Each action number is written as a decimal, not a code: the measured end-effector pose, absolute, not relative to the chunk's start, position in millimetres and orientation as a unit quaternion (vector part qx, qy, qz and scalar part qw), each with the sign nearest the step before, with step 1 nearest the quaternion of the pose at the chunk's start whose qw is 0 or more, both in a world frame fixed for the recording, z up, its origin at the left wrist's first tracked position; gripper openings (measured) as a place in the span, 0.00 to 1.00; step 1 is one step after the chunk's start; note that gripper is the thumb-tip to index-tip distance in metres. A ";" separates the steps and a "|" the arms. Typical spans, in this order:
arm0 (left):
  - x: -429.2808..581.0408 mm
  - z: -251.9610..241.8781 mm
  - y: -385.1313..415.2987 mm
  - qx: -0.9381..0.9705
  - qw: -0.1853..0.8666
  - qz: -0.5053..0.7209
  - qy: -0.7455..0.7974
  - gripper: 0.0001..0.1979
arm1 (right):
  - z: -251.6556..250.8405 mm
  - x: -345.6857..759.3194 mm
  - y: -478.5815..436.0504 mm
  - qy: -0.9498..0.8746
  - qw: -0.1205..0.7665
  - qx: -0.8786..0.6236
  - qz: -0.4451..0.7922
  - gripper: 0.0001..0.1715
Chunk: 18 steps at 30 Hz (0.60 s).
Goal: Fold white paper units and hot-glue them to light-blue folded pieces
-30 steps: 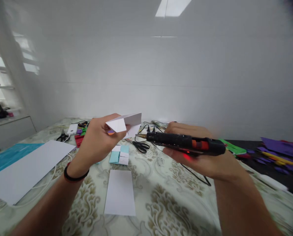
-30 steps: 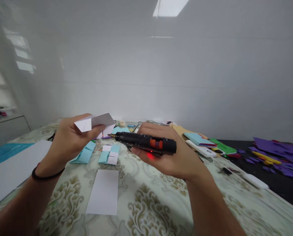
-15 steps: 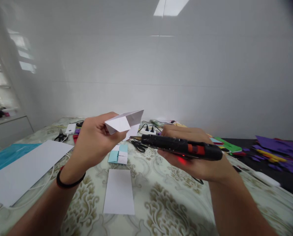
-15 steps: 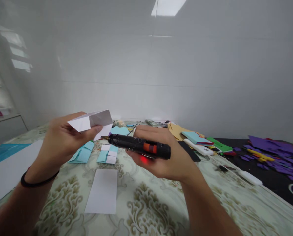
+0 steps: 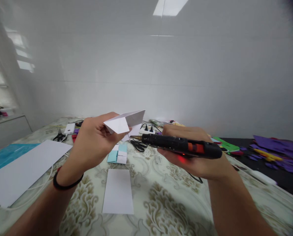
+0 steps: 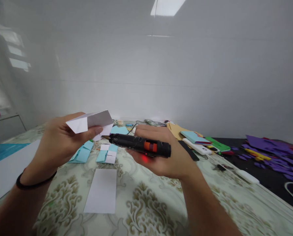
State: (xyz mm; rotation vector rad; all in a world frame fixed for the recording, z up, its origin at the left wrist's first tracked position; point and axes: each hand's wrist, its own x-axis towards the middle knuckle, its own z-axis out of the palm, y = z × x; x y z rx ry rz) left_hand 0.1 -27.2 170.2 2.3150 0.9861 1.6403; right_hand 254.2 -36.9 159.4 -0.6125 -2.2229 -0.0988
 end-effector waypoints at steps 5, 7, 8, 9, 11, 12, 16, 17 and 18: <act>0.3 170.4 -27.7 0.768 0.052 0.546 0.330 0.08 | 159.0 256.1 -35.8 -0.882 0.401 -0.245 -0.044 0.17; 0.1 170.3 -27.6 0.769 0.043 0.547 0.329 0.07 | 158.3 256.5 -35.7 -0.882 0.402 -0.241 -0.040 0.17; -0.1 170.1 -27.5 0.770 0.040 0.546 0.328 0.07 | 158.0 256.7 -35.7 -0.883 0.402 -0.241 -0.036 0.17; -0.3 169.9 -27.3 0.771 0.037 0.546 0.327 0.06 | 157.8 256.7 -35.8 -0.883 0.402 -0.241 -0.033 0.18; -0.6 169.4 -26.7 0.772 0.035 0.546 0.325 0.06 | 157.6 256.7 -36.0 -0.883 0.400 -0.245 -0.026 0.18; -0.7 169.2 -26.4 0.772 0.035 0.546 0.324 0.06 | 157.6 256.6 -36.1 -0.883 0.399 -0.246 -0.024 0.18; -0.6 168.6 -26.2 0.771 0.043 0.549 0.321 0.06 | 158.2 256.4 -35.9 -0.882 0.402 -0.243 -0.028 0.18; -0.7 168.6 -26.5 0.771 0.046 0.549 0.321 0.06 | 158.3 256.6 -35.6 -0.882 0.403 -0.241 -0.031 0.17; -0.8 168.6 -26.8 0.770 0.048 0.549 0.321 0.07 | 158.3 256.8 -35.3 -0.882 0.404 -0.239 -0.033 0.17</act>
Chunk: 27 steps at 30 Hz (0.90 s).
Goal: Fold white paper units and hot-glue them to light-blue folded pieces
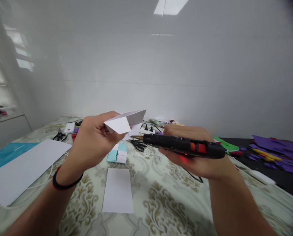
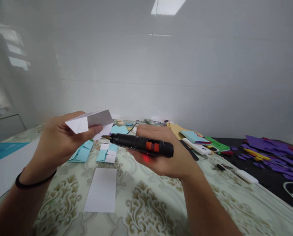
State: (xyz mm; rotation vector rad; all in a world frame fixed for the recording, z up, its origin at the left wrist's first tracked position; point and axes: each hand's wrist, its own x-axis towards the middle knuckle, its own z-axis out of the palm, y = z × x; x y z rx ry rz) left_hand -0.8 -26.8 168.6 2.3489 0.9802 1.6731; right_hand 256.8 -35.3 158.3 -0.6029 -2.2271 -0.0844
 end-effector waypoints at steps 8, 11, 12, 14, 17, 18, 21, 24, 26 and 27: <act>-2.9 167.9 -26.9 0.771 0.053 0.548 0.321 0.09 | 157.3 260.6 -33.8 -0.880 0.404 -0.247 -0.033 0.18; -3.2 168.2 -26.6 0.770 0.045 0.546 0.326 0.09 | 156.8 261.6 -33.9 -0.879 0.403 -0.253 -0.029 0.18; -3.3 168.3 -26.7 0.770 0.042 0.545 0.328 0.09 | 156.6 261.8 -33.9 -0.878 0.404 -0.253 -0.030 0.19; -3.3 168.3 -26.9 0.772 0.039 0.543 0.330 0.09 | 156.3 262.4 -34.0 -0.877 0.407 -0.253 -0.037 0.19; -3.6 167.8 -27.3 0.772 0.046 0.544 0.326 0.08 | 156.6 263.2 -34.1 -0.875 0.410 -0.254 -0.042 0.20; -3.7 167.5 -27.2 0.772 0.049 0.544 0.326 0.08 | 156.9 263.4 -34.2 -0.875 0.408 -0.257 -0.041 0.20; -4.4 166.8 -26.7 0.772 0.055 0.544 0.325 0.08 | 158.2 263.5 -35.1 -0.875 0.404 -0.266 -0.037 0.19; -4.8 166.3 -26.1 0.772 0.056 0.544 0.323 0.07 | 159.2 263.2 -36.3 -0.872 0.405 -0.271 -0.036 0.19; -4.8 166.1 -26.0 0.773 0.057 0.544 0.321 0.07 | 159.2 263.3 -36.6 -0.870 0.408 -0.273 -0.037 0.19; -4.8 166.0 -26.1 0.774 0.058 0.543 0.320 0.07 | 159.0 263.5 -36.6 -0.869 0.409 -0.275 -0.038 0.19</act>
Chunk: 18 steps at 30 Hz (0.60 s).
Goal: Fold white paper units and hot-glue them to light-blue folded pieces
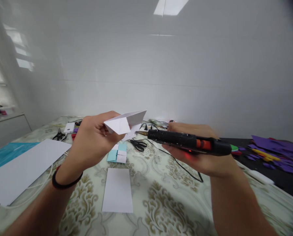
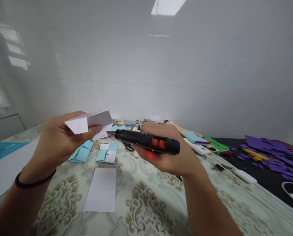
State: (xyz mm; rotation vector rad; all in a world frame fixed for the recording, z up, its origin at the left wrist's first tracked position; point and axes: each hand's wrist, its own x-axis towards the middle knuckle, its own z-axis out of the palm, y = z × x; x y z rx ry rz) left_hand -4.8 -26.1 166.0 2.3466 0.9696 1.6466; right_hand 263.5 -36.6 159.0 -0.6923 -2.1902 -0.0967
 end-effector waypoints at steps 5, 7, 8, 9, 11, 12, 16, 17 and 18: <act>-5.2 165.5 -26.4 0.776 0.052 0.542 0.318 0.07 | 157.9 265.2 -36.1 -0.862 0.410 -0.295 -0.051 0.19; -5.6 165.3 -26.3 0.779 0.056 0.541 0.312 0.07 | 157.8 265.5 -36.4 -0.858 0.413 -0.301 -0.053 0.19; -5.8 165.1 -26.3 0.780 0.059 0.540 0.309 0.07 | 157.8 265.5 -36.8 -0.856 0.415 -0.304 -0.052 0.19; -5.9 165.0 -26.2 0.781 0.062 0.540 0.307 0.07 | 157.8 265.5 -37.2 -0.855 0.416 -0.306 -0.051 0.19; -6.0 164.9 -25.9 0.782 0.066 0.539 0.305 0.07 | 158.1 265.4 -38.0 -0.853 0.416 -0.311 -0.051 0.19; -5.9 164.9 -25.8 0.782 0.067 0.539 0.304 0.08 | 158.3 265.3 -38.4 -0.851 0.417 -0.314 -0.051 0.19; -6.3 165.0 -25.9 0.783 0.073 0.538 0.304 0.09 | 158.7 264.9 -39.2 -0.849 0.423 -0.313 -0.044 0.17; -6.5 164.9 -25.8 0.783 0.074 0.538 0.304 0.09 | 158.6 264.7 -39.2 -0.849 0.424 -0.312 -0.042 0.17; -6.6 164.7 -25.7 0.783 0.076 0.537 0.305 0.09 | 158.5 264.6 -39.1 -0.849 0.424 -0.312 -0.041 0.17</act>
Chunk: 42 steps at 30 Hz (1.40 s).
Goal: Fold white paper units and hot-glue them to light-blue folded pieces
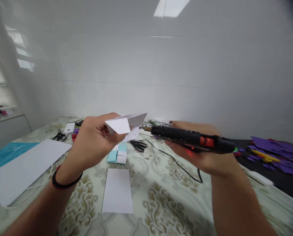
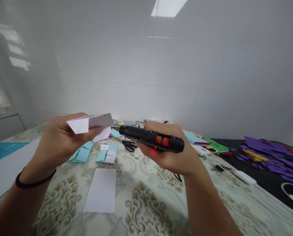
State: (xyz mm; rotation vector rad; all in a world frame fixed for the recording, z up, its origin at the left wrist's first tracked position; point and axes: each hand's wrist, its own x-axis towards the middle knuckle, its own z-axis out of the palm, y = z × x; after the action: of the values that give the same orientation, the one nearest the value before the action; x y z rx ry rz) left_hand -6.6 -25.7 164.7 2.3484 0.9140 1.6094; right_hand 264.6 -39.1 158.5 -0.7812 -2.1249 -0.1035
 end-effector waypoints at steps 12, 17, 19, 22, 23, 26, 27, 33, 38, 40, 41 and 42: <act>-10.1 157.0 -20.0 0.770 0.108 0.520 0.353 0.09 | 159.9 264.5 -39.4 -0.851 0.425 -0.307 -0.045 0.14; -11.9 157.6 -18.9 0.782 0.084 0.517 0.338 0.10 | 162.1 261.6 -41.7 -0.854 0.421 -0.303 -0.043 0.14; -11.9 159.0 -18.7 0.792 0.078 0.512 0.325 0.09 | 162.8 259.6 -42.6 -0.858 0.418 -0.298 -0.037 0.13; -11.1 162.2 -19.4 0.806 0.077 0.496 0.314 0.09 | 163.3 256.4 -43.2 -0.865 0.411 -0.287 -0.027 0.12; -10.7 163.5 -20.0 0.808 0.075 0.492 0.315 0.09 | 163.3 255.5 -43.2 -0.866 0.411 -0.285 -0.027 0.12; -9.9 167.2 -22.1 0.812 0.069 0.484 0.319 0.09 | 162.8 253.6 -42.9 -0.865 0.414 -0.280 -0.033 0.14; -9.6 168.2 -22.9 0.814 0.070 0.480 0.319 0.09 | 162.6 253.1 -42.8 -0.865 0.414 -0.281 -0.033 0.14; -9.1 171.2 -26.0 0.818 0.066 0.470 0.324 0.09 | 162.4 251.0 -42.6 -0.864 0.421 -0.274 -0.041 0.13; -9.5 171.5 -26.1 0.821 0.059 0.466 0.324 0.08 | 162.5 251.0 -42.2 -0.864 0.419 -0.275 -0.047 0.14; -9.4 171.8 -25.9 0.822 0.057 0.466 0.322 0.08 | 162.6 251.0 -42.4 -0.865 0.417 -0.276 -0.046 0.14; -9.2 172.0 -25.8 0.823 0.055 0.466 0.321 0.09 | 162.6 250.8 -42.5 -0.865 0.417 -0.277 -0.045 0.14; -9.0 172.3 -25.7 0.823 0.054 0.467 0.320 0.09 | 162.7 250.6 -42.7 -0.865 0.417 -0.278 -0.044 0.14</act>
State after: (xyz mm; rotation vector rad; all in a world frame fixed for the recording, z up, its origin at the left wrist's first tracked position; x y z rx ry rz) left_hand -9.0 -25.7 172.3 2.4994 0.9727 1.4187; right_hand 250.6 -42.7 162.7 -0.6966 -2.1702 -0.1101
